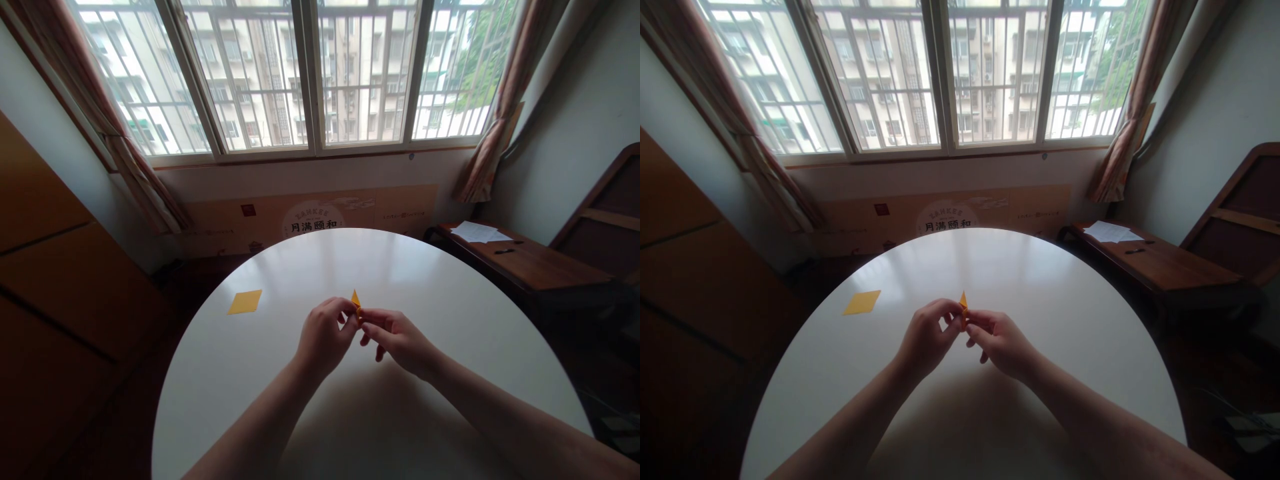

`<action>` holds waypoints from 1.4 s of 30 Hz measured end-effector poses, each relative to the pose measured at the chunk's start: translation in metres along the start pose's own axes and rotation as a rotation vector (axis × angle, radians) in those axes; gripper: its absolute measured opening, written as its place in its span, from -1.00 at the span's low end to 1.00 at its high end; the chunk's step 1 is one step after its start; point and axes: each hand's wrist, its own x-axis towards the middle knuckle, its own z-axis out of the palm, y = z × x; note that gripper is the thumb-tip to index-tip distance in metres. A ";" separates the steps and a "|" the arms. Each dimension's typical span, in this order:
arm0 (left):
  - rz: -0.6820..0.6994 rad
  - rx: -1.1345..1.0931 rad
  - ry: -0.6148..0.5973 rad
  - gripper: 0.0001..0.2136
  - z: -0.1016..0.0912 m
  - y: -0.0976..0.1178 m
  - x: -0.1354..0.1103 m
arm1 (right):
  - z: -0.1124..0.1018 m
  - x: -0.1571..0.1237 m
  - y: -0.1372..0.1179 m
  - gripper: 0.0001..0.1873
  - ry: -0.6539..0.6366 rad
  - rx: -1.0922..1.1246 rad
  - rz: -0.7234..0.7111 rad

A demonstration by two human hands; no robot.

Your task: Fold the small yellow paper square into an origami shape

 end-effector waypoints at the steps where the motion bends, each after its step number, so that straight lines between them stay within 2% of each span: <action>1: 0.002 0.001 -0.001 -0.90 0.000 0.000 0.000 | 0.000 0.000 0.000 -0.64 -0.003 -0.004 -0.002; 11: 0.028 0.074 0.027 -0.91 0.000 0.000 -0.002 | 0.003 -0.001 -0.005 -0.59 0.002 -0.012 0.017; 19: 0.081 0.154 0.044 -0.90 -0.001 0.003 -0.004 | 0.003 0.001 -0.013 -0.55 0.147 0.058 0.101; 31: 0.195 0.290 0.077 -0.85 -0.002 0.006 -0.004 | 0.006 0.000 -0.011 -0.56 0.111 0.010 0.027; 38: 0.294 0.293 0.055 -0.91 -0.002 0.003 -0.003 | 0.005 0.000 -0.014 -0.53 0.116 0.086 0.092; 42: 0.368 0.288 0.039 -0.86 -0.003 0.000 -0.002 | 0.003 0.001 -0.014 -0.50 0.150 0.145 0.137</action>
